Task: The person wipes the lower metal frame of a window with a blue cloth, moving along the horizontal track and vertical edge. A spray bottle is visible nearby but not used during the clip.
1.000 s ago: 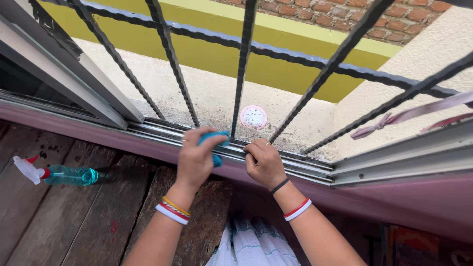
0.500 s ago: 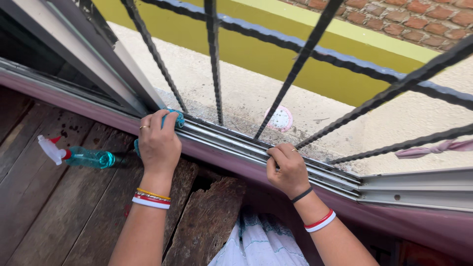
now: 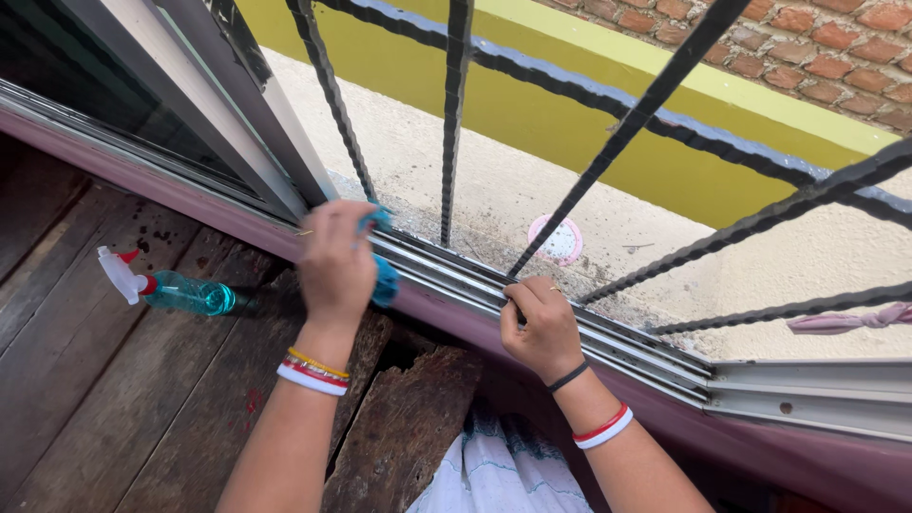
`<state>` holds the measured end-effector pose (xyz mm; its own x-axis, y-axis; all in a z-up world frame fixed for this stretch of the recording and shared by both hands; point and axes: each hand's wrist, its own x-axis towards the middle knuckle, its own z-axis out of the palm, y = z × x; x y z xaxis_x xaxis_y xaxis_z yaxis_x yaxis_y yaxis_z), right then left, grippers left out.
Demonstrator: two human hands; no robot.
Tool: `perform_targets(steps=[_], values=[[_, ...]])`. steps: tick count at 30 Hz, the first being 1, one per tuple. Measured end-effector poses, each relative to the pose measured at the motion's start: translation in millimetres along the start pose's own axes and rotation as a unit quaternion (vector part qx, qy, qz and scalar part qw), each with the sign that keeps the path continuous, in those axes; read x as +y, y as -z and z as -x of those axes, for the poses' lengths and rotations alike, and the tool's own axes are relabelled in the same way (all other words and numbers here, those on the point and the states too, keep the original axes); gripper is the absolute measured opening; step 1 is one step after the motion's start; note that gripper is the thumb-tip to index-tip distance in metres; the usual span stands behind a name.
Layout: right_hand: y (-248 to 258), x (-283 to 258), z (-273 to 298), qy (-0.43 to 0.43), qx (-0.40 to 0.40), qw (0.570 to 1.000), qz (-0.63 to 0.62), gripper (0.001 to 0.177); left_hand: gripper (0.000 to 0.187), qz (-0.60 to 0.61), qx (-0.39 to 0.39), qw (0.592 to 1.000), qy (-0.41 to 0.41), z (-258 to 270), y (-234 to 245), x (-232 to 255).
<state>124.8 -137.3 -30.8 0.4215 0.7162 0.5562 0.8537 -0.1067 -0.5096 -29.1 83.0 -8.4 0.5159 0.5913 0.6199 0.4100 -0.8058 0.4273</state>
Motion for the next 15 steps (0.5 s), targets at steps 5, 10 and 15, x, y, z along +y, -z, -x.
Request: perform_targets(steps=[5, 10, 15], values=[[-0.1, -3.0, -1.2, 0.013, 0.019, 1.0, 0.007, 0.017, 0.027, -0.117, 0.052, 0.99, 0.057, -5.9, 23.3, -18.6], [-1.3, -8.6, -4.5, 0.021, 0.011, 0.999, 0.033, 0.016, 0.023, -0.062, 0.067, 0.99, 0.112, 10.7, -10.0, -29.1], [-27.6, -35.3, -24.7, 0.04, -0.052, 0.998, -0.014, 0.024, 0.022, 0.02, 0.132, 0.976, 0.174, 24.0, -34.1, -35.8]])
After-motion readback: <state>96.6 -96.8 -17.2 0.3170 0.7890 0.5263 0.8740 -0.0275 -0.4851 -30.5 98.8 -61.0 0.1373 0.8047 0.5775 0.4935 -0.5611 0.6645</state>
